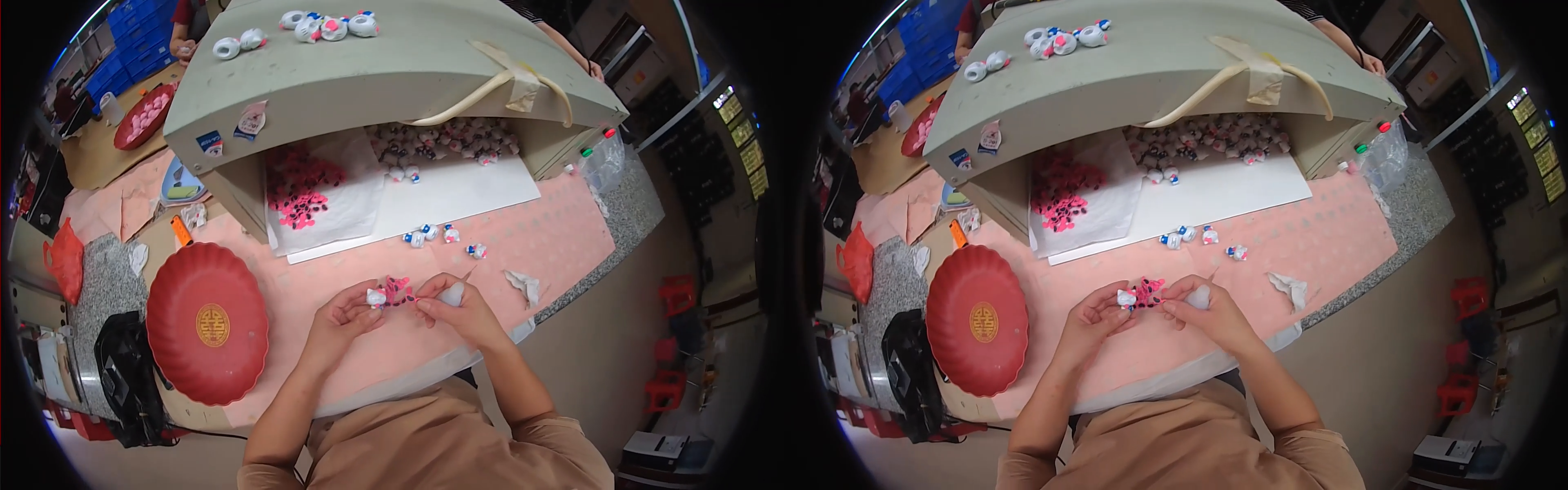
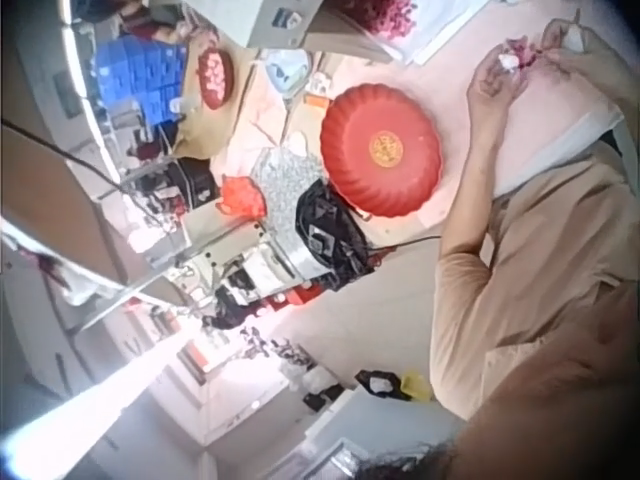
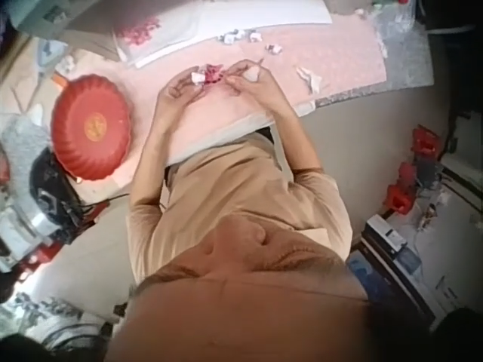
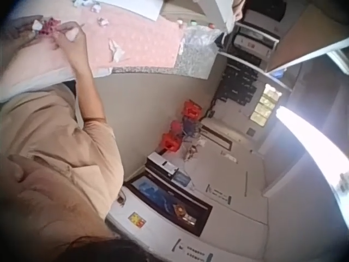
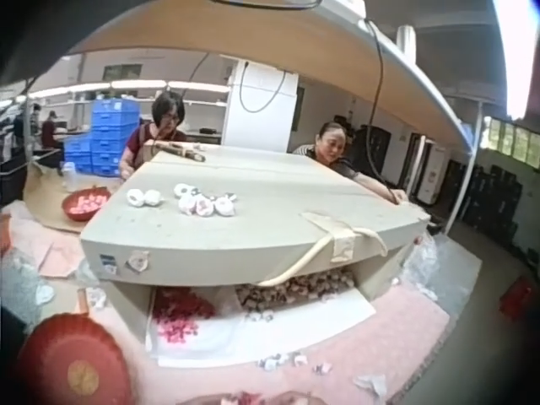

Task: Assembling small plastic toy figurines by applying glue to the head and body components.

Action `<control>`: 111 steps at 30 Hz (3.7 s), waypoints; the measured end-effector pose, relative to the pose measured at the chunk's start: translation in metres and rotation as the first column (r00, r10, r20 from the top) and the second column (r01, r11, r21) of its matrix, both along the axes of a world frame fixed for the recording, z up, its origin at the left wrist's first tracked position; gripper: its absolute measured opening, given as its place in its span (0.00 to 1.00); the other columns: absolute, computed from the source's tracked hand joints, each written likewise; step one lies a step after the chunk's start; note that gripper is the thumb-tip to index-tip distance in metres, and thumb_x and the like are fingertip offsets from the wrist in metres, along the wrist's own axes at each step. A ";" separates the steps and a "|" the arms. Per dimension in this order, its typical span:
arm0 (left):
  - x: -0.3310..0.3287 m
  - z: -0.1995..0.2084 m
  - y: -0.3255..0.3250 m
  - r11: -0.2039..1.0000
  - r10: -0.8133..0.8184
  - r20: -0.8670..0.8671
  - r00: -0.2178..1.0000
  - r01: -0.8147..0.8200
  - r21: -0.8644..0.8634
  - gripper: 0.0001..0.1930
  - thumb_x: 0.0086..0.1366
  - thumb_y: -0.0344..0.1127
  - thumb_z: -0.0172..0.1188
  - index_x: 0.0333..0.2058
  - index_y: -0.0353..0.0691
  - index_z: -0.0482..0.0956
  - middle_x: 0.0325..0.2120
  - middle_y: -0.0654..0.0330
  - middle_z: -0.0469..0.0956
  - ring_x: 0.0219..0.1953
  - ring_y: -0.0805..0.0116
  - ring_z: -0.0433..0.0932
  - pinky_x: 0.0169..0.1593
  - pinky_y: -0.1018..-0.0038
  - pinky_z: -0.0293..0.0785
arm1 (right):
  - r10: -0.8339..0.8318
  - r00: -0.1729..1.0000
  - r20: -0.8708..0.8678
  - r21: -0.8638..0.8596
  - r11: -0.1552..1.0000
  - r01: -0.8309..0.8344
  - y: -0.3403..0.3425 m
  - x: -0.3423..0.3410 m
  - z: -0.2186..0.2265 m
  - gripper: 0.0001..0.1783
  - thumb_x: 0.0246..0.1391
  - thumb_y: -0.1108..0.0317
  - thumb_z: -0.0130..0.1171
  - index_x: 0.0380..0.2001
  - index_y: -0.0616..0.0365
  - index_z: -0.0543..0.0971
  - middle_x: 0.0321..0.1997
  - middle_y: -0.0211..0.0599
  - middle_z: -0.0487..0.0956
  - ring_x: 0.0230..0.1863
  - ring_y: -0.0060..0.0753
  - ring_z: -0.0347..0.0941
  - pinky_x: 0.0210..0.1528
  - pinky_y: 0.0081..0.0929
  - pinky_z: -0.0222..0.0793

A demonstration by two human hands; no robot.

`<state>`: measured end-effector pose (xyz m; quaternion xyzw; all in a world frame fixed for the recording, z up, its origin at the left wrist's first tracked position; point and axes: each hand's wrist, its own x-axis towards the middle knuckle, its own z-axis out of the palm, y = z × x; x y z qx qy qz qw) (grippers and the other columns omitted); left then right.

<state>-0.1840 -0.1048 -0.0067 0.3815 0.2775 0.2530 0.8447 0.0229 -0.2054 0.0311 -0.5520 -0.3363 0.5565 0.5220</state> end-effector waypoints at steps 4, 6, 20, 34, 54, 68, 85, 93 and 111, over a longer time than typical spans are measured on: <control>0.003 0.000 0.000 0.992 -0.062 -0.054 0.997 0.067 0.110 0.25 0.64 0.22 0.58 0.59 0.36 0.67 0.49 0.58 0.75 0.47 0.74 0.76 0.51 0.77 0.76 | -0.095 0.958 -0.272 -0.029 0.996 0.090 0.003 -0.018 -0.016 0.06 0.57 0.73 0.60 0.38 0.60 0.77 0.35 0.32 0.78 0.33 0.20 0.72 0.34 0.19 0.70; 0.002 -0.002 -0.001 0.986 -0.058 -0.035 0.998 0.063 0.157 0.25 0.64 0.22 0.57 0.60 0.35 0.66 0.48 0.58 0.75 0.46 0.74 0.77 0.50 0.77 0.75 | -0.060 0.958 -0.280 -0.044 0.998 0.049 0.007 -0.023 -0.020 0.05 0.57 0.73 0.60 0.37 0.59 0.78 0.34 0.30 0.77 0.32 0.19 0.71 0.34 0.19 0.70; -0.001 -0.009 -0.007 0.888 -0.021 -0.152 0.988 0.088 0.451 0.24 0.62 0.20 0.58 0.58 0.40 0.71 0.51 0.57 0.70 0.44 0.75 0.75 0.52 0.75 0.75 | 0.017 0.996 -0.083 -0.064 0.998 -0.022 0.012 -0.027 -0.024 0.05 0.56 0.73 0.61 0.33 0.58 0.74 0.31 0.27 0.74 0.30 0.18 0.71 0.33 0.19 0.69; 0.000 -0.004 -0.005 0.962 -0.029 -0.039 0.999 0.039 0.269 0.19 0.64 0.22 0.57 0.54 0.36 0.73 0.51 0.59 0.71 0.50 0.70 0.75 0.55 0.71 0.75 | -0.029 0.998 -0.061 0.028 0.999 0.031 0.012 -0.033 -0.025 0.09 0.55 0.77 0.60 0.35 0.56 0.71 0.33 0.26 0.72 0.31 0.17 0.71 0.34 0.17 0.69; 0.000 -0.003 -0.005 0.990 -0.122 0.021 0.992 0.121 0.072 0.15 0.66 0.26 0.56 0.52 0.34 0.75 0.48 0.59 0.76 0.48 0.70 0.76 0.54 0.71 0.76 | -0.022 0.974 -0.227 0.114 0.992 0.049 0.009 -0.033 -0.036 0.10 0.52 0.76 0.64 0.38 0.58 0.75 0.34 0.28 0.77 0.33 0.15 0.71 0.34 0.17 0.68; -0.127 0.046 0.031 0.293 0.899 -0.378 0.220 0.341 0.894 0.21 0.64 0.31 0.58 0.56 0.38 0.71 0.43 0.52 0.73 0.44 0.57 0.73 0.49 0.65 0.69 | -0.273 0.900 0.339 0.146 0.961 0.236 -0.016 0.027 -0.028 0.11 0.55 0.71 0.62 0.40 0.58 0.74 0.34 0.27 0.74 0.33 0.18 0.72 0.34 0.19 0.71; 0.072 0.025 0.041 0.830 0.101 -0.256 0.961 0.060 0.555 0.19 0.66 0.32 0.57 0.56 0.37 0.72 0.40 0.57 0.76 0.40 0.68 0.78 0.43 0.74 0.77 | -0.452 0.882 -0.135 0.250 0.846 0.471 -0.030 0.015 -0.052 0.14 0.64 0.69 0.48 0.50 0.60 0.64 0.37 0.29 0.70 0.32 0.15 0.65 0.33 0.14 0.63; -0.002 0.010 0.001 0.984 0.174 -0.065 0.983 -0.172 0.044 0.22 0.69 0.26 0.52 0.60 0.34 0.65 0.44 0.57 0.76 0.48 0.66 0.78 0.52 0.72 0.77 | -0.467 0.872 0.149 0.524 0.785 0.331 0.006 -0.028 -0.050 0.13 0.54 0.73 0.62 0.41 0.60 0.71 0.37 0.34 0.76 0.34 0.23 0.71 0.37 0.20 0.68; -0.001 -0.012 -0.007 0.924 0.227 -0.168 0.959 -0.158 0.349 0.23 0.62 0.19 0.57 0.57 0.31 0.68 0.51 0.55 0.68 0.48 0.67 0.78 0.52 0.77 0.75 | -0.492 0.723 0.485 0.665 0.744 0.060 0.011 -0.039 -0.054 0.17 0.47 0.71 0.68 0.40 0.61 0.74 0.34 0.43 0.79 0.30 0.36 0.74 0.33 0.27 0.70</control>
